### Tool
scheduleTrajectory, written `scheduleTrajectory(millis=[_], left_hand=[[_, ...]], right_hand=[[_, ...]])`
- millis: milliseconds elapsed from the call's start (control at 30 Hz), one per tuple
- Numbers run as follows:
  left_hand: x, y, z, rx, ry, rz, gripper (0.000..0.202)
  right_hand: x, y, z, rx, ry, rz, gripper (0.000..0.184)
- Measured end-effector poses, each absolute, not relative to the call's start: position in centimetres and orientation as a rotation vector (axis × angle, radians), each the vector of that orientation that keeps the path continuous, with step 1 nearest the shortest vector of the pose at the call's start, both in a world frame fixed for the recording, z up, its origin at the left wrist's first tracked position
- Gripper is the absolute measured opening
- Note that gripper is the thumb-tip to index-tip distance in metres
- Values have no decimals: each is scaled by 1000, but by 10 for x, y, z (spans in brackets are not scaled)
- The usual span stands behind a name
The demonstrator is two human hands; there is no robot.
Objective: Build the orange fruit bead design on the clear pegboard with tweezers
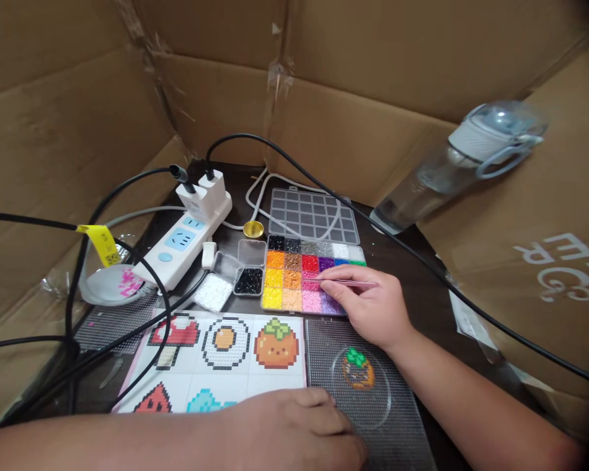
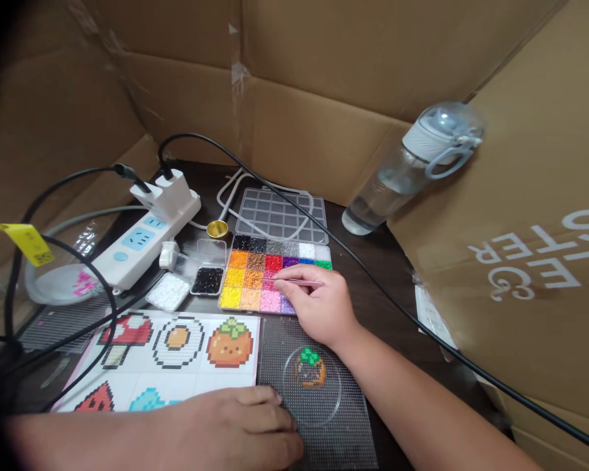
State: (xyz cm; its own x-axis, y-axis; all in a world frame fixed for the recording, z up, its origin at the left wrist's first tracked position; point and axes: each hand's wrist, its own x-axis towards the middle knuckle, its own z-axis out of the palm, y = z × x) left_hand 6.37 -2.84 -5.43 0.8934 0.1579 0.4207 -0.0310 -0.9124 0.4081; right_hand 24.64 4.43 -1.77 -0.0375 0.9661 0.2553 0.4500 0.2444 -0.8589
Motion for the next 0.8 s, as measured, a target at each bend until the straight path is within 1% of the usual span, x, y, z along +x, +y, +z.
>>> scheduleTrajectory(millis=[267, 533, 600, 800], left_hand=[[63, -27, -54, 2644, 70, 614, 36], [63, -24, -37, 2679, 83, 556, 22], [60, -24, -31, 2706, -11, 513, 17], [56, -29, -29, 2679, 3, 407, 24]], right_hand=[[245, 44, -18, -1337, -1675, 769, 3], [246, 45, -18, -1364, -1650, 808, 3], [246, 44, -18, -1375, -1651, 792, 2], [246, 43, -19, -1407, -1628, 778, 1]])
